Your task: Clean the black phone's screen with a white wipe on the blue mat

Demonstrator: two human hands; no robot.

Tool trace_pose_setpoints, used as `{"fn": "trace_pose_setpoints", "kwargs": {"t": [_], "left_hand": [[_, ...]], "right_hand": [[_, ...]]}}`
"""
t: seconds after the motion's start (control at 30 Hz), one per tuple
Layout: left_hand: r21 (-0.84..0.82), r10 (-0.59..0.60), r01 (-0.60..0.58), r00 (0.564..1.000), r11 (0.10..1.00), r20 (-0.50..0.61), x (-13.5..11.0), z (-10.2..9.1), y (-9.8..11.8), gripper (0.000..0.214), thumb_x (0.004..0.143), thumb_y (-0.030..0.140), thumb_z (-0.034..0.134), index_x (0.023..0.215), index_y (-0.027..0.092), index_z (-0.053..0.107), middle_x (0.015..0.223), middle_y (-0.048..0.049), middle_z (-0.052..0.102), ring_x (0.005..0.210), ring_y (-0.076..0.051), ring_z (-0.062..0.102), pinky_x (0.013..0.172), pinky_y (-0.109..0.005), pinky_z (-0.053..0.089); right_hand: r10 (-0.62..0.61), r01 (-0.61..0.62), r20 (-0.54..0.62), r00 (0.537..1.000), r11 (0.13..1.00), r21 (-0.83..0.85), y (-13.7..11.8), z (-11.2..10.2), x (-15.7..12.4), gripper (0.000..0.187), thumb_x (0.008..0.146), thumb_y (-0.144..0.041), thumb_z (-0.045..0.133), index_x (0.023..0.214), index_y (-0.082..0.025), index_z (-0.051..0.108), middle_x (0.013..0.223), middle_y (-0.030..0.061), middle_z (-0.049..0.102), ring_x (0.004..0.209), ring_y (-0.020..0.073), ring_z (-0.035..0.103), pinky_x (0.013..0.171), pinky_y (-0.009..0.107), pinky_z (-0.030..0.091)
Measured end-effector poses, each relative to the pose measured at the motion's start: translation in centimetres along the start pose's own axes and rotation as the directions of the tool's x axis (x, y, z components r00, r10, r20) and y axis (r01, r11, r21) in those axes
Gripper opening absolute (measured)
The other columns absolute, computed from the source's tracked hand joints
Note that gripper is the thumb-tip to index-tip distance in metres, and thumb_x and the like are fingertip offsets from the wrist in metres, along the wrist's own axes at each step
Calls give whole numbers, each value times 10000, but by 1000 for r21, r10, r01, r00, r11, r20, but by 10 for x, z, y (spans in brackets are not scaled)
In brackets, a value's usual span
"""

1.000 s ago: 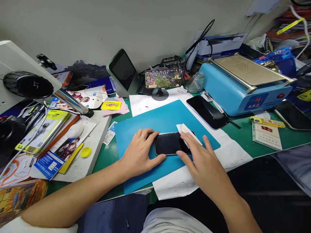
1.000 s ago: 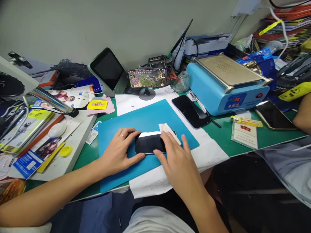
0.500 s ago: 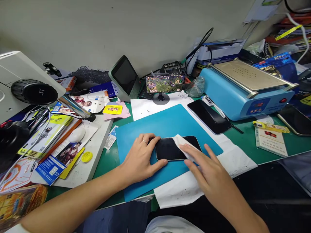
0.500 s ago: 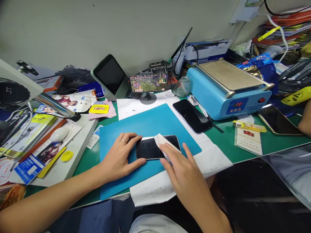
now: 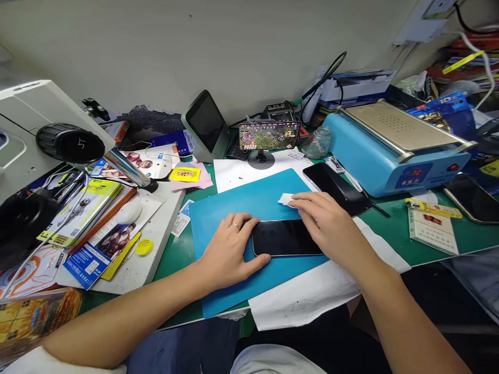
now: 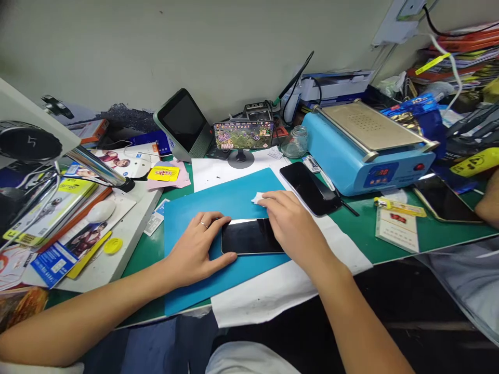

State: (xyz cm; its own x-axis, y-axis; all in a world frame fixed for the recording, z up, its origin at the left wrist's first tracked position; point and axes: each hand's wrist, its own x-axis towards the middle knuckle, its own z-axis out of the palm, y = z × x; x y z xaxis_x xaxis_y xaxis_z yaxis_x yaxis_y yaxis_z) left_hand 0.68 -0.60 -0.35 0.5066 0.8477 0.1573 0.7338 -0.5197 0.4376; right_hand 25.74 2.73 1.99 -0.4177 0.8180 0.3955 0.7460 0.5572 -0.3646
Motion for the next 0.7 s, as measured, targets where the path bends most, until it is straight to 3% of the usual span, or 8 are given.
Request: {"fn": "trace_pose_setpoints", "kwargs": {"t": [0.07,0.27,0.47,0.6,0.7], "left_hand": [[-16,-4,4,1000,1000,-14,0,1,0,630,906,506,678,1398,184,451,1339,-134,550,1197,-339,510,1014,-537,471],[-105,-35,32,999,994,-26,0,2,-1,858,863,468,740,1508,191,247,1337,-124,592,1193,-330,524,1015,-521,473],[-88,-29,27,999,996,-22,0,2,-1,858,866,464,742,1512,179,254,1353,-136,586,1193,-334,532,1005,-507,478],[-75,-16,14,1000,997,-24,-1,2,-2,823,879,470,724,1512,200,272,1357,-128,587,1209,-338,529,1004,-513,475],[-53,-6,5,1000,999,-15,0,1,-1,769,901,483,693,1503,204,304,1367,-134,578,1216,-344,524,999,-522,475]], "right_hand": [[-56,55,47,997,998,13,-6,10,3,245,1020,-225,462,1123,-202,683,1287,96,672,1260,268,575,1062,466,491],[-126,125,187,974,992,18,-36,32,1,274,1030,-246,463,1216,-171,649,1189,97,692,1139,260,608,986,452,526],[-183,184,201,962,983,16,-45,37,4,308,1025,-216,433,1204,-224,683,1203,96,687,1122,262,608,945,447,530],[-119,120,162,980,993,8,-32,30,0,303,1033,-281,446,1232,-202,661,1232,101,674,1145,260,595,981,441,510],[55,-52,35,998,996,-75,-7,21,2,344,1025,-333,457,1248,-162,654,1226,132,659,1136,290,584,998,473,486]]}}
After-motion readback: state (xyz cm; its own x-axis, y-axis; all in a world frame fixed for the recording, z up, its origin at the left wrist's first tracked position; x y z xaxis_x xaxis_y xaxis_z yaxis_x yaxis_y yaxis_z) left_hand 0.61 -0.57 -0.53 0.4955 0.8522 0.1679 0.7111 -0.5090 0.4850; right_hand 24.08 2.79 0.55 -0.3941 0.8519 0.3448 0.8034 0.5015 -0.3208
